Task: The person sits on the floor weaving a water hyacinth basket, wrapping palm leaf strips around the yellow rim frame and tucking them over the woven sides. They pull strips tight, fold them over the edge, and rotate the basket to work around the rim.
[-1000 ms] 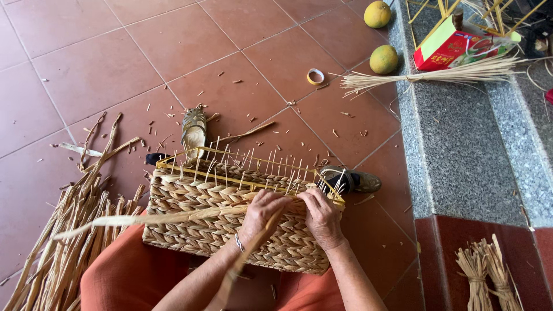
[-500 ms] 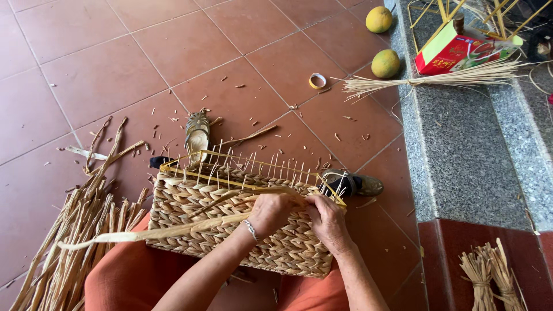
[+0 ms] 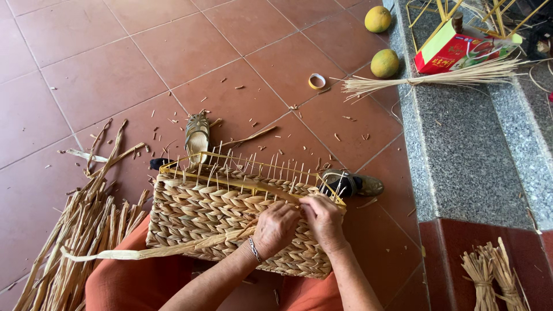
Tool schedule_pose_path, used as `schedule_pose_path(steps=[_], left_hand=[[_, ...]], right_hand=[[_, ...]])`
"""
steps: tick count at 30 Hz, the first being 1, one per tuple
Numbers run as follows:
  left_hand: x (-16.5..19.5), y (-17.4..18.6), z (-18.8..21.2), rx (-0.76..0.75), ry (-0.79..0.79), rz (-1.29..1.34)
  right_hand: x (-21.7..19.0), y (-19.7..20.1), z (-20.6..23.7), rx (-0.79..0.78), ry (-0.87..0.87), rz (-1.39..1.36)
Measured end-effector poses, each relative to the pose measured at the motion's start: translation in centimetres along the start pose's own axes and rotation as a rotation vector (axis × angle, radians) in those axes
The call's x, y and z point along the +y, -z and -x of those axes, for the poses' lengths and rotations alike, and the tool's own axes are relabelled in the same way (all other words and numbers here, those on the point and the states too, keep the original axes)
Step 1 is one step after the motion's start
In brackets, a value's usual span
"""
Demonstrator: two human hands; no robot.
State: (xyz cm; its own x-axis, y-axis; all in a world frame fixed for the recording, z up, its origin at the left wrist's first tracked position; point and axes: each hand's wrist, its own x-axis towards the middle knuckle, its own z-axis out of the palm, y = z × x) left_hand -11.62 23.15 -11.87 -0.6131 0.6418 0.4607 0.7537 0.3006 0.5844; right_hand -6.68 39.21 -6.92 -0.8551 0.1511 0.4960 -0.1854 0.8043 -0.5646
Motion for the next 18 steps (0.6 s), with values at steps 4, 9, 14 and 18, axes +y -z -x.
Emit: schedule_pose_path(steps=[4, 9, 14, 18], left_hand=[[-0.5, 1.5, -0.8, -0.017, -0.103, -0.153], [-2.4, 6.5, -1.7, -0.120, 0.196, -0.386], [-3.4, 7.8, -0.2, -0.021, -0.125, -0.497], [-3.7, 6.6, 2.1, -0.274, 0.168, -0.173]], right_hand=[[-0.4, 0.3, -0.2, -0.099, 0.071, 0.041], [-1.4, 1.2, -0.5, -0.115, 0.138, 0.059], [-2.2, 0.4, -0.6, -0.004, 0.105, 0.090], [-1.6, -0.7, -0.4, 0.057, 0.008, 0.071]])
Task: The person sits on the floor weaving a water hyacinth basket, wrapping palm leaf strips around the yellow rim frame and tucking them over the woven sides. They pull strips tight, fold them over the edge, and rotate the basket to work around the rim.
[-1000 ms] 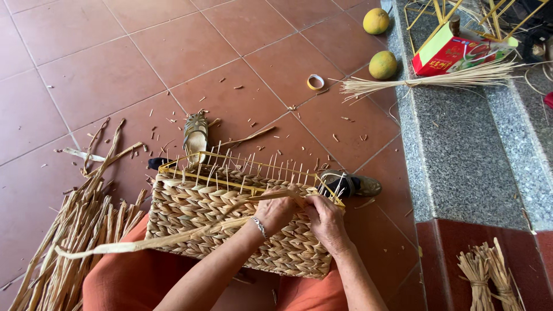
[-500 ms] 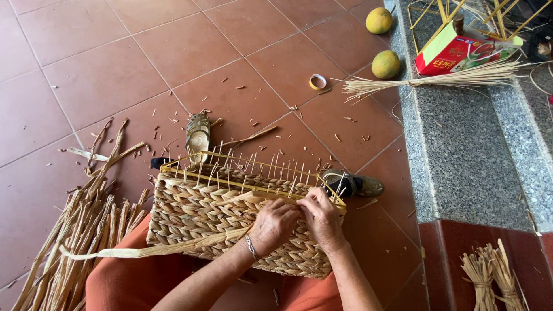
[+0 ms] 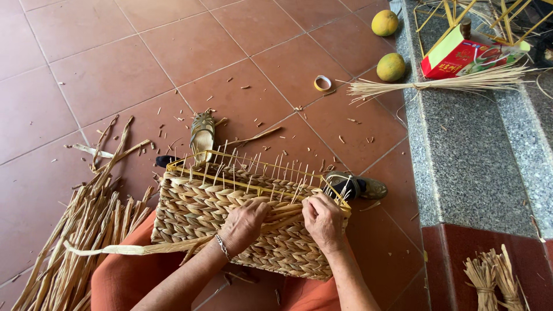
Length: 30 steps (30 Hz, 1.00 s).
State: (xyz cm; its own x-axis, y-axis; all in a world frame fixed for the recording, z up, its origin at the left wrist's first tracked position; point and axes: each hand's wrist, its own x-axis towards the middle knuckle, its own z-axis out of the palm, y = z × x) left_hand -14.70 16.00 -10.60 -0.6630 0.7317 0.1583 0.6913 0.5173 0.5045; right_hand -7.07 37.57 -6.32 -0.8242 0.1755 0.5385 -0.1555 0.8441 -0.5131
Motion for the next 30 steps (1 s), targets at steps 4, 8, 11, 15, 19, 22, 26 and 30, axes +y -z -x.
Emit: schedule_pose_path(steps=[4, 8, 11, 15, 19, 22, 26, 30], left_hand=[[-0.9, -0.4, -0.3, -0.266, 0.322, 0.012], [-1.5, 0.8, -0.7, 0.041, 0.121, -0.096], [-0.7, 0.9, 0.7, 0.271, -0.115, -0.297], [1.7, -0.6, 2.7, 0.191, -0.406, -0.208], [2.5, -0.3, 2.7, -0.008, -0.205, -0.287], [3.2, 0.8, 2.2, 0.033, -0.217, -0.286], [4.7, 2.4, 2.2, 0.091, -0.200, -0.265], [5.1, 3.2, 1.5, 0.195, -0.182, -0.219]], right_hand=[[1.0, -1.1, 0.7, 0.018, -0.117, -0.003], [2.1, -2.2, 1.3, 0.106, 0.008, 0.026], [2.7, -2.8, 1.9, 0.087, -0.160, -0.023], [2.6, -3.9, 1.6, 0.028, 0.174, 0.159], [1.6, -1.8, 1.0, -0.083, 0.216, 0.029], [0.7, 0.9, 0.0, -0.256, 0.092, -0.126], [-0.4, 2.8, -0.9, -0.557, -0.214, -0.212], [-0.8, 2.2, -0.8, -0.290, 0.195, -0.129]])
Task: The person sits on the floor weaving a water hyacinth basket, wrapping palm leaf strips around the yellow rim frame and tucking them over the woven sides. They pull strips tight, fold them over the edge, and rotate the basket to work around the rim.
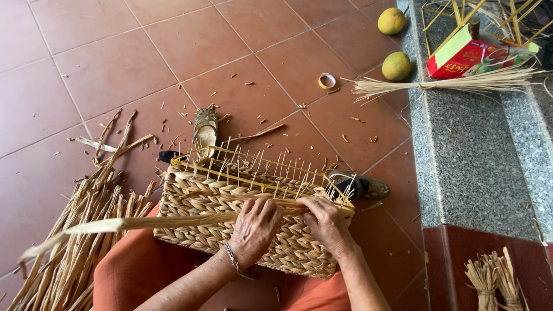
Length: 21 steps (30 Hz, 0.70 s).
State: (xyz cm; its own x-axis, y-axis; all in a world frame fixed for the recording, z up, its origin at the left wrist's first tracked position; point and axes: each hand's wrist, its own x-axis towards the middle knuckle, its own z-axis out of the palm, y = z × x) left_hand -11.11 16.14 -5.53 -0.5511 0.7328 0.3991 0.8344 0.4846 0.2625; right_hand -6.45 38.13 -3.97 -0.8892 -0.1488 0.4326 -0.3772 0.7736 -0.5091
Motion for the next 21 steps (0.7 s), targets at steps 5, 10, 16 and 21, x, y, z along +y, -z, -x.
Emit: schedule_pose_path(steps=[5, 10, 16, 21], left_hand=[[0.6, 0.0, -0.1, 0.186, -0.199, -0.154], [1.8, -0.2, 0.1, 0.125, -0.332, 0.005], [0.9, -2.3, -1.7, 0.028, -0.042, -0.016], [-0.6, -4.3, -1.4, -0.042, 0.047, 0.055]], right_hand=[[0.5, -1.0, 0.7, 0.057, -0.030, 0.011], [1.3, -1.3, 1.0, 0.039, -0.112, -0.003], [2.1, -1.4, 0.8, 0.047, -0.185, -0.060], [2.2, -1.4, 1.0, 0.066, -0.202, -0.103]])
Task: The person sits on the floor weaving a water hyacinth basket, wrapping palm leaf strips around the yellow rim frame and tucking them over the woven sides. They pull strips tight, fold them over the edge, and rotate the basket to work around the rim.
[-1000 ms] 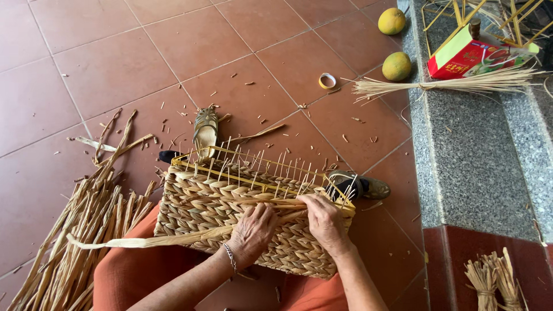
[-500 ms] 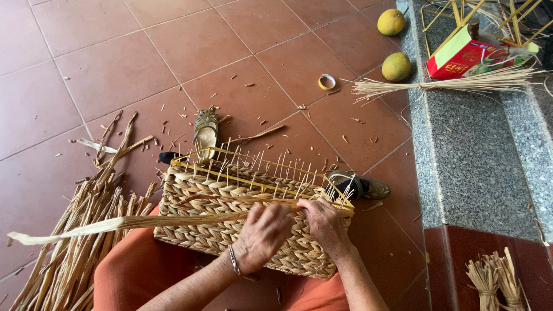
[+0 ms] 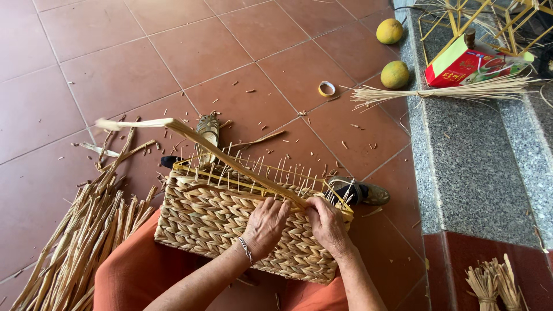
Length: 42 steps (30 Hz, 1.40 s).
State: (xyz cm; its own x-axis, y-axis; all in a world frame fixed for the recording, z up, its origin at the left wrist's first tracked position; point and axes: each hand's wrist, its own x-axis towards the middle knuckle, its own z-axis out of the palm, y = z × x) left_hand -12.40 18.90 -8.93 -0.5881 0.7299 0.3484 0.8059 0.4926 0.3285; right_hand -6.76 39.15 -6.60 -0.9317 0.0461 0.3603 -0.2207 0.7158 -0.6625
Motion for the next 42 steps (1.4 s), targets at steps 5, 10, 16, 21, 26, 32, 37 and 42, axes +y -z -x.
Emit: schedule_pose_path(steps=[5, 10, 16, 21, 26, 32, 37, 42], left_hand=[[0.1, -1.5, 0.2, -0.010, -0.071, -0.108], [-0.8, -2.0, -1.9, 0.052, 0.118, 0.214], [-1.4, -3.8, -7.9, -0.362, 0.427, 0.180], [-2.1, -3.4, -8.0, -0.009, 0.260, 0.366], [-1.8, -1.2, -3.7, 0.150, 0.099, 0.553], [1.6, 0.0, -0.5, 0.164, 0.122, 0.407], [2.8, -1.4, 1.5, 0.513, 0.070, 0.566], [2.8, -4.0, 1.9, 0.472, -0.044, 0.287]], right_hand=[[0.0, 0.0, 0.1, 0.005, -0.016, -0.005], [-0.1, -0.1, 0.5, 0.030, -0.009, -0.023], [0.8, -0.4, 0.8, 0.025, -0.072, -0.050], [1.3, -0.7, 1.0, 0.018, -0.128, -0.034], [0.3, -0.7, 0.5, 0.068, -0.015, -0.061], [-1.7, -0.8, -0.5, 0.095, 0.011, 0.016], [-1.9, -1.0, -0.6, 0.174, 0.029, 0.014], [-0.7, -2.1, -0.2, 0.180, 0.025, 0.162]])
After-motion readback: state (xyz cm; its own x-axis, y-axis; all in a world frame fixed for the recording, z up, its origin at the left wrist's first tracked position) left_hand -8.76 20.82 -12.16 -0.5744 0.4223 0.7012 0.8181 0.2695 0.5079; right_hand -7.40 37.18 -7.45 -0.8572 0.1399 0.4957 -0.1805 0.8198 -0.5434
